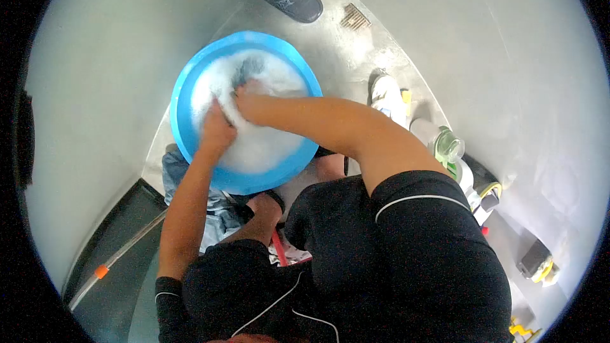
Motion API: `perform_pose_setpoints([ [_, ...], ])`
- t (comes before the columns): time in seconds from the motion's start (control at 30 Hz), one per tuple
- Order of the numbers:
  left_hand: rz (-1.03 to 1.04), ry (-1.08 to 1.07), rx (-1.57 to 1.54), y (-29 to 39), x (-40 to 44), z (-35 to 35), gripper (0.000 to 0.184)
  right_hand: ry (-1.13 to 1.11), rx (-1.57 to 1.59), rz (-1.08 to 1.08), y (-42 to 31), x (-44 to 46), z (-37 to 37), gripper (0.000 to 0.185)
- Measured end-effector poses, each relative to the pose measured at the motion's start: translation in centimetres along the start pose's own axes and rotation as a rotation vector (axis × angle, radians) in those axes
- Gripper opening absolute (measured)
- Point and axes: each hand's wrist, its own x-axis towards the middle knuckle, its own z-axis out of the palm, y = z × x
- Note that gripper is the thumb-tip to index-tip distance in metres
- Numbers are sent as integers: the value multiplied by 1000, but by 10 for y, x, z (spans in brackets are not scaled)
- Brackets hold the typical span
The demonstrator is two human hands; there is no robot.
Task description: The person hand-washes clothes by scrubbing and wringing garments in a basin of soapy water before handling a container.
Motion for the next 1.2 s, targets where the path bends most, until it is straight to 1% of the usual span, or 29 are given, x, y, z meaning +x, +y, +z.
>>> perform_pose_setpoints([
  [0.03,-13,-52,215,-7,4,16,95,-146,88,-96,0,2,-5,33],
  [0.07,17,-106,371,-15,7,25,93,-219,143,-9,5,13,31,25],
  [0.1,23,-92,376,-27,9,30,93,-204,136,-6,6,13,19,25],
  [0.17,120,-167,146,-48,10,26,91,-358,184,-61,13,4,-27,24],
  [0.2,139,-166,96,-34,-2,-1,84,-338,170,-59,13,-5,-54,24],
  [0.23,148,-147,103,-23,-6,-20,84,-276,274,-70,11,-17,-83,25],
  [0.27,217,-185,-9,-15,-12,-37,80,-214,381,-85,5,-26,-111,26],
  [0.3,288,-219,-118,-4,-21,-58,75,-193,370,-90,-2,-30,-138,26],
  [0.33,296,-236,-304,14,-38,-87,70,-231,371,-180,-8,-34,-164,27],
  [0.37,311,-213,-288,27,-50,-114,70,-265,368,-267,-14,-40,-194,28],
  [0.43,297,-273,-293,49,-72,-157,69,-234,384,-298,-31,-59,-255,28],
  [0.47,325,-336,-387,46,-71,-168,70,-236,416,-331,-42,-71,-285,28],
  [0.57,377,-291,-304,96,-113,-249,70,-140,424,-376,-67,-94,-356,31],
  [0.6,373,-274,-373,107,-128,-271,69,-165,470,-337,-76,-110,-390,35],
  [0.63,384,-244,-371,119,-144,-293,69,-152,443,-348,-79,-115,-409,35],
  [0.7,385,-243,-380,144,-175,-330,69,-42,571,-427,-86,-129,-448,38],
  [0.73,464,-189,-380,145,-182,-335,76,-59,585,-404,-96,-144,-476,41],
  [0.77,476,-156,-378,147,-191,-334,76,-50,554,-419,-105,-155,-499,41],
  [0.83,468,86,-974,164,-215,-322,82,-29,628,-370,-118,-178,-533,43],
  [0.87,479,193,-872,161,-214,-314,82,-12,603,-371,-126,-182,-548,43],
  [0.9,505,206,-867,164,-210,-299,82,22,658,-333,-132,-188,-559,42],
  [0.93,614,218,-1011,165,-204,-283,81,51,712,-290,-139,-191,-567,41],
  [0.97,717,219,-1156,172,-199,-274,81,62,696,-284,-143,-191,-568,41],
  [1.0,734,217,-1164,180,-198,-275,81,98,908,-264,-147,-186,-564,39],
  [1.03,692,162,-1157,185,-201,-274,78,135,1117,-242,-155,-184,-561,38],
  [1.07,631,104,-1148,190,-203,-268,75,104,1231,-234,-155,-182,-557,37],
  [1.1,624,102,-1164,190,-201,-264,75,90,1229,-222,-156,-175,-550,37],
  [1.17,460,105,-1133,189,-193,-263,67,90,1438,-227,-158,-160,-538,34],
  [1.2,480,100,-1280,190,-191,-264,63,87,1438,-215,-154,-152,-530,34],
])
